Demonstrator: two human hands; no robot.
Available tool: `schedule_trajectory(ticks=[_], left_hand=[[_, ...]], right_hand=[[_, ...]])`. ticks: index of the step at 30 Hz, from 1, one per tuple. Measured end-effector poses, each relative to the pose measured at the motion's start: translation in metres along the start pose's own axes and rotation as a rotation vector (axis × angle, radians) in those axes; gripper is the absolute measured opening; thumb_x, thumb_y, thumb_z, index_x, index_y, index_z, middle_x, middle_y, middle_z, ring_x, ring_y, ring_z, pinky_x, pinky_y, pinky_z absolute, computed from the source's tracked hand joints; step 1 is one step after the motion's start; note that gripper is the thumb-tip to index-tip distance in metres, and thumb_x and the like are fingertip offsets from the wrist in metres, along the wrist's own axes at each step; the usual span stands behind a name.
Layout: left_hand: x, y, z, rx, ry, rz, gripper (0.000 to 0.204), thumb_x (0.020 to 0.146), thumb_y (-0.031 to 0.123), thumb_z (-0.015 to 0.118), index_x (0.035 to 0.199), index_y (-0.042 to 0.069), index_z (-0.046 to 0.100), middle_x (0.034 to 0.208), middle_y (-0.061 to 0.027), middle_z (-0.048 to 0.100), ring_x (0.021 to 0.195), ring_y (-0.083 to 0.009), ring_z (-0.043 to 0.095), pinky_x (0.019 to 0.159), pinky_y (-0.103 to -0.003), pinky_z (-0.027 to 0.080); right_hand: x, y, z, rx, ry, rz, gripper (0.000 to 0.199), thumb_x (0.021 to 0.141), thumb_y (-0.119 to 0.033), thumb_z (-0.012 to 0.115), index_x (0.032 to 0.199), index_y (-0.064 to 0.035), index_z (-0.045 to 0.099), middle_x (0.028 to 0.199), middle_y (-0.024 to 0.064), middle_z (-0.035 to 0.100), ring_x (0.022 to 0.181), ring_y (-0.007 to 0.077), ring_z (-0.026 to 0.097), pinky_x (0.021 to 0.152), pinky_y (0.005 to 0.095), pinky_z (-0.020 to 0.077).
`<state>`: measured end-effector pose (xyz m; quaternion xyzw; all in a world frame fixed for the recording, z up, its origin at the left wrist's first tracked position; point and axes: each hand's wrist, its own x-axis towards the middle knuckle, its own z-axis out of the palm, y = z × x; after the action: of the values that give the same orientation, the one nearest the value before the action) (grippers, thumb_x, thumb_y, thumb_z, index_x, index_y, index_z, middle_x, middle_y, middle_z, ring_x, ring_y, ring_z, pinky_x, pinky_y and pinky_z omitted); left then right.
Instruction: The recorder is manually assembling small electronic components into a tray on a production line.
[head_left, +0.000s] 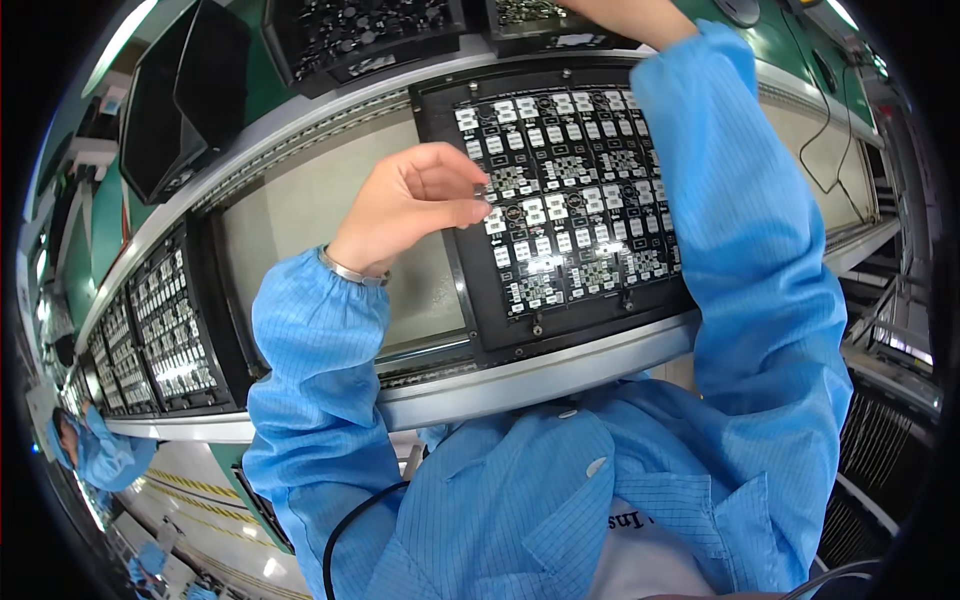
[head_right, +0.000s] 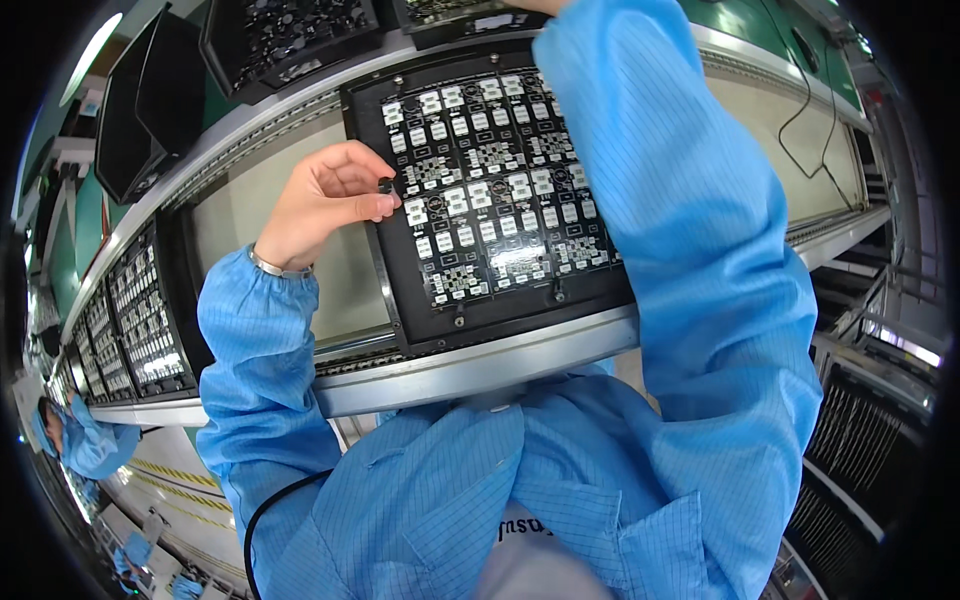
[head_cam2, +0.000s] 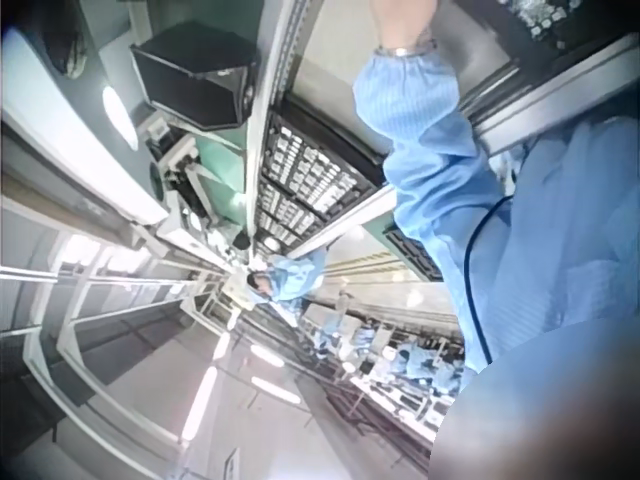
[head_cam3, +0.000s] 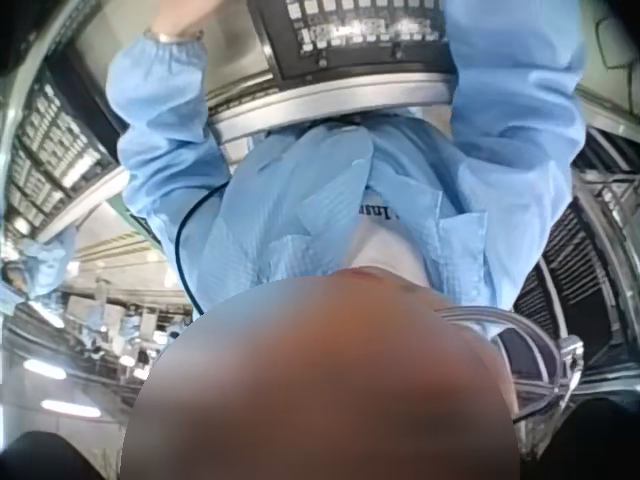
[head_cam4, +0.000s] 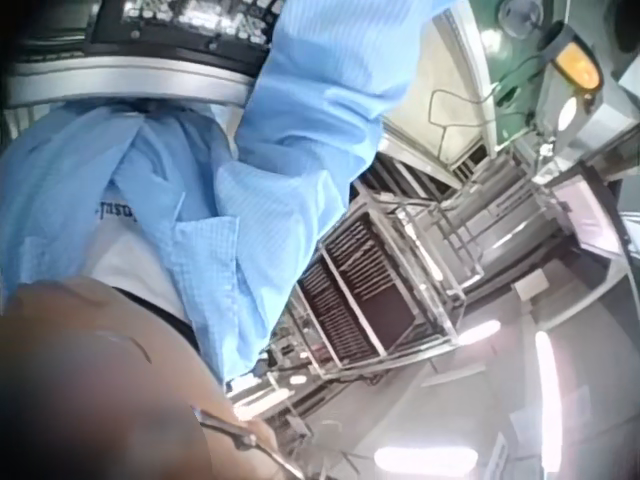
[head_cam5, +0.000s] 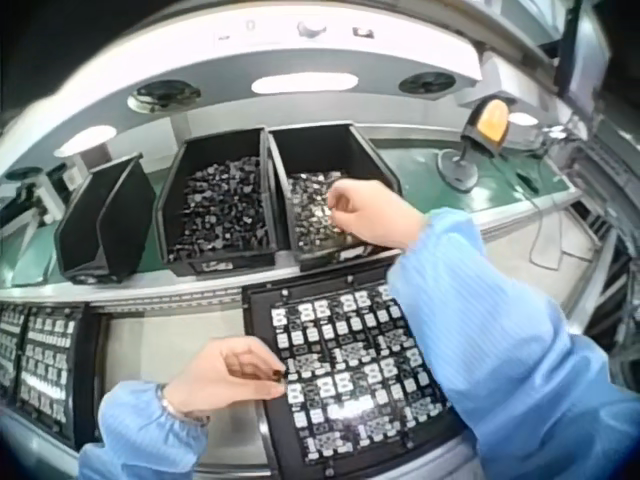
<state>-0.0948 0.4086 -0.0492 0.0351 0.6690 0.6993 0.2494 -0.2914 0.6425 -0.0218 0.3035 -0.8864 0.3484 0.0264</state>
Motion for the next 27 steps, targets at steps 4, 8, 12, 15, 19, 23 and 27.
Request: schedule_trajectory(ticks=[4, 8, 12, 15, 19, 23, 27], left_hand=[[0.000, -0.001, 0.001, -0.155, 0.079, -0.078, 0.024, 0.078, -0.002, 0.066, 0.102, 0.001, 0.061, 0.087, -0.0080, 0.068, 0.076, -0.0117, 0.062, 0.070, -0.022, 0.049], [-0.001, 0.005, 0.012, -0.188, 0.102, -0.088, 0.026, 0.079, -0.001, 0.065, 0.105, 0.000, 0.061, 0.089, -0.0089, 0.068, 0.077, -0.0121, 0.062, 0.072, -0.022, 0.049], [-0.002, -0.001, 0.013, -0.237, 0.157, -0.114, 0.027, 0.082, -0.001, 0.062, 0.109, 0.001, 0.060, 0.098, -0.0076, 0.065, 0.081, -0.0099, 0.060, 0.073, -0.021, 0.048], [-0.001, -0.004, 0.015, -0.181, 0.217, -0.027, 0.024, 0.079, -0.002, 0.064, 0.103, 0.001, 0.063, 0.097, -0.0067, 0.065, 0.083, -0.0103, 0.060, 0.073, -0.022, 0.048], [0.001, -0.010, 0.017, 0.556, 0.295, 0.275, 0.020, 0.072, -0.004, 0.067, 0.089, 0.005, 0.069, 0.088, -0.0030, 0.065, 0.079, -0.0103, 0.057, 0.069, -0.024, 0.047], [0.009, -0.003, 0.025, 0.918, 0.151, 0.487, 0.019, 0.064, 0.001, 0.074, 0.082, 0.008, 0.070, 0.084, -0.0031, 0.063, 0.081, -0.0216, 0.054, 0.075, -0.033, 0.046], [0.016, -0.001, 0.025, 0.996, 0.071, 0.407, 0.021, 0.060, 0.003, 0.076, 0.080, 0.009, 0.071, 0.084, -0.0021, 0.064, 0.084, -0.0234, 0.054, 0.077, -0.034, 0.045]], right_hand=[[0.009, 0.019, 0.003, -0.148, -0.279, -0.205, 0.023, 0.083, -0.015, 0.054, 0.097, -0.0007, 0.064, 0.086, 0.0186, 0.066, 0.077, 0.0330, 0.065, 0.075, 0.0376, 0.0503], [0.002, 0.008, 0.000, -0.103, -0.260, -0.185, 0.019, 0.081, -0.013, 0.058, 0.090, -0.0015, 0.069, 0.082, 0.0179, 0.067, 0.077, 0.0304, 0.066, 0.075, 0.0358, 0.0510], [-0.003, -0.002, 0.005, -0.227, -0.135, -0.101, 0.012, 0.077, -0.009, 0.063, 0.083, -0.0012, 0.069, 0.078, 0.0162, 0.067, 0.072, 0.0284, 0.066, 0.070, 0.0343, 0.0518], [-0.006, -0.002, 0.004, -0.226, -0.076, -0.107, 0.011, 0.076, -0.010, 0.064, 0.081, -0.0011, 0.069, 0.076, 0.0162, 0.067, 0.071, 0.0285, 0.066, 0.069, 0.0345, 0.0519], [-0.008, 0.000, 0.003, -0.194, 0.068, -0.082, 0.012, 0.075, -0.011, 0.066, 0.080, -0.0010, 0.069, 0.073, 0.0153, 0.067, 0.068, 0.0278, 0.066, 0.065, 0.0338, 0.0518], [-0.013, 0.000, -0.006, -0.172, 0.109, -0.035, 0.012, 0.076, -0.012, 0.067, 0.080, -0.0006, 0.069, 0.072, 0.0149, 0.067, 0.066, 0.0273, 0.066, 0.064, 0.0332, 0.0516], [-0.012, -0.003, -0.005, -0.058, 0.054, 0.085, 0.013, 0.077, -0.013, 0.066, 0.081, -0.0001, 0.067, 0.073, 0.0152, 0.066, 0.068, 0.0281, 0.066, 0.064, 0.0337, 0.0513]])
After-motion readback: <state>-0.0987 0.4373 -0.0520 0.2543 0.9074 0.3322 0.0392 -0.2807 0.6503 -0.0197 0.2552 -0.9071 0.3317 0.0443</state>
